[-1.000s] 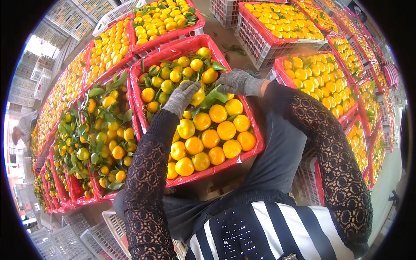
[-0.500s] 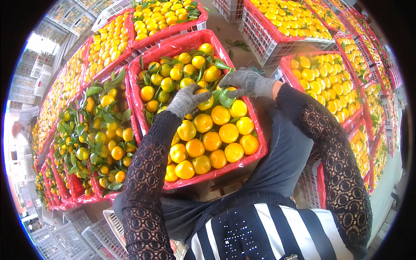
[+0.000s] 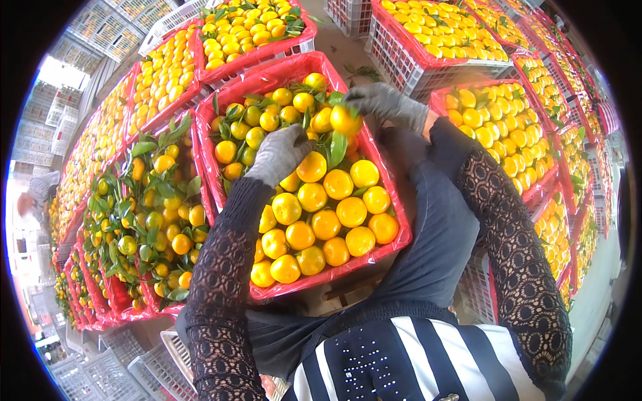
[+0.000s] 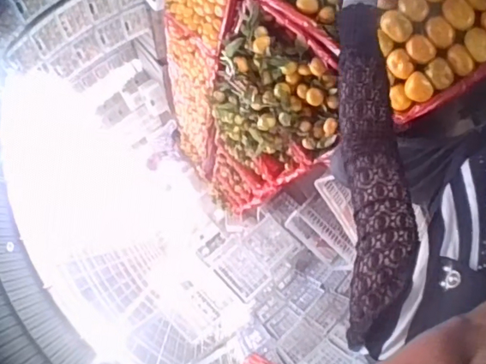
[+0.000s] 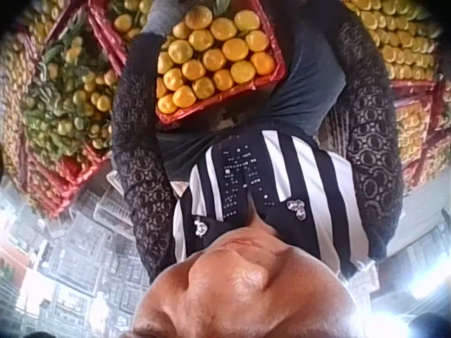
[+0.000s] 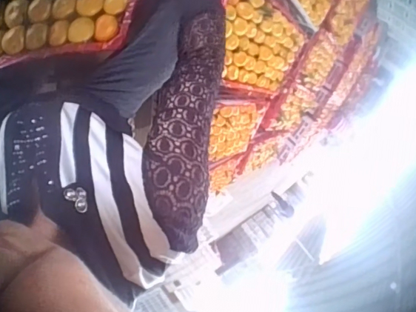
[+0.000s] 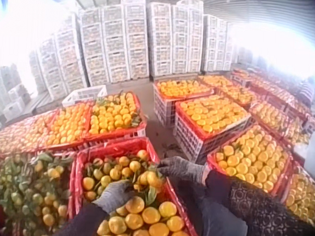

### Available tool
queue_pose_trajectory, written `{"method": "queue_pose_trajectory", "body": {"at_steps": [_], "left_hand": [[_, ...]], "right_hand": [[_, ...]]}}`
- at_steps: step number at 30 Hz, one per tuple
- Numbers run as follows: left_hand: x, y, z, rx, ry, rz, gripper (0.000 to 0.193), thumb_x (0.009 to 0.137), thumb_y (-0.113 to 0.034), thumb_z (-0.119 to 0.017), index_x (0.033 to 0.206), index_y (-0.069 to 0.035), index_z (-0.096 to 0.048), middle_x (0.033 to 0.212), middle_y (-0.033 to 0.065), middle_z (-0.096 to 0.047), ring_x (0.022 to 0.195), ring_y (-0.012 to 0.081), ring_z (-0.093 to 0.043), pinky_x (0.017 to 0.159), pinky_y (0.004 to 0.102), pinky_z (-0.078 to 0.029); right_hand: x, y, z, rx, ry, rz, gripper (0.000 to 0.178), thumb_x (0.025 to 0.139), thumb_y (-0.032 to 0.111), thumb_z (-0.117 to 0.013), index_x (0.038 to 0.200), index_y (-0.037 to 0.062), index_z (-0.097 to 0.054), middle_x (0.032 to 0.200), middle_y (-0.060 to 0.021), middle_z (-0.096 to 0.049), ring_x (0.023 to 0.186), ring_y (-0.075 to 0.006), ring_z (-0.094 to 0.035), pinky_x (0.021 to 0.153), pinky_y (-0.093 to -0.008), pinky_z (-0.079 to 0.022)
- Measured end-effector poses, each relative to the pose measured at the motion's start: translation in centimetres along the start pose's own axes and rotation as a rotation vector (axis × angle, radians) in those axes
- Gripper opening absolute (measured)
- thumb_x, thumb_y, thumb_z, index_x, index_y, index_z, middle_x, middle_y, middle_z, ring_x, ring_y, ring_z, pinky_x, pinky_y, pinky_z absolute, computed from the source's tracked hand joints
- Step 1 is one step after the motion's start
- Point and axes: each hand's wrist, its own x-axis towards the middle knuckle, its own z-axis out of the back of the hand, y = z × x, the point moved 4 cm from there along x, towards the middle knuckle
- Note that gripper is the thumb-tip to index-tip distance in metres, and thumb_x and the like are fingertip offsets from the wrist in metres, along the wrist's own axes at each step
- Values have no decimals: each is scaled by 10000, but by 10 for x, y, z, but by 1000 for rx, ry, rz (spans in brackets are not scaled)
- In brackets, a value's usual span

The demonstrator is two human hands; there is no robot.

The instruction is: The person sits among red crates of oranges and repeatedly picks individual fruits, removes leaves, and transfers them into a white basket. The person continues this sorting process across multiple crates.

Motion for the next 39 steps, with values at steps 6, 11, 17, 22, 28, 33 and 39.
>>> {"method": "queue_pose_trajectory", "body": {"at_steps": [6, 11, 17, 22, 28, 33, 39], "left_hand": [[54, -38, -55, 241, 266, -223, 466, 780, -228, -704, 1172, -24, -556, 1034, 250, -642, 1000, 405, -619, 846, 475, -494], [83, -13, -73, 48, 489, -163, 503, 738, -249, -751, 1180, -48, -619, 1023, 198, -671, 952, 361, -648, 848, 416, -499], [88, -1, -81, 137, 558, -232, 468, 747, -272, -761, 1122, -34, -614, 984, 197, -662, 978, 381, -622, 849, 443, -477], [79, 0, -91, 89, 386, -367, 362, 803, -206, -685, 1114, -39, -603, 1061, 204, -640, 1000, 410, -601, 866, 443, -493], [86, -1, -83, -1, 427, -619, 358, 811, -191, -649, 1143, -65, -611, 1000, 206, -649, 976, 381, -621, 862, 426, -491], [69, -1, -27, -17, 220, -228, 240, 855, -209, -601, 1022, -46, -656, 944, 184, -674, 921, 338, -649, 802, 414, -506], [-14, 6, -15, 131, 334, -128, 577, 868, -433, -649, 1270, -35, -538, 1129, 193, -629, 1086, 363, -591, 958, 405, -456]], "right_hand": [[-8, -2, 23, 1215, -70, -5, 541, 920, 461, -589, 1276, 55, -547, 1064, -89, -674, 967, -202, -667, 813, -480, -568], [-5, -21, 18, 1164, -198, -249, 435, 912, 442, -616, 1160, 85, -625, 1040, -57, -680, 891, -170, -676, 676, -363, -598], [-1, -19, 1, 979, -197, -303, 392, 869, 430, -673, 1070, 96, -636, 878, -47, -669, 753, -151, -672, 499, -320, -571], [-18, -6, -8, 526, -116, -277, 477, 852, 485, -677, 1048, 53, -623, 868, -82, -669, 738, -194, -671, 550, -310, -545], [-14, 14, -19, -315, -102, 7, 587, 825, 564, -646, 1088, 43, -582, 973, -182, -649, 922, -361, -647, 805, -435, -509], [-16, 31, -56, -842, 153, 235, 545, 810, 561, -631, 1040, 67, -615, 998, -177, -637, 946, -332, -638, 808, -447, -504], [0, 22, -81, -873, 296, 313, 326, 884, 346, -552, 952, 38, -637, 880, -162, -657, 843, -335, -657, 719, -453, -519]]}}
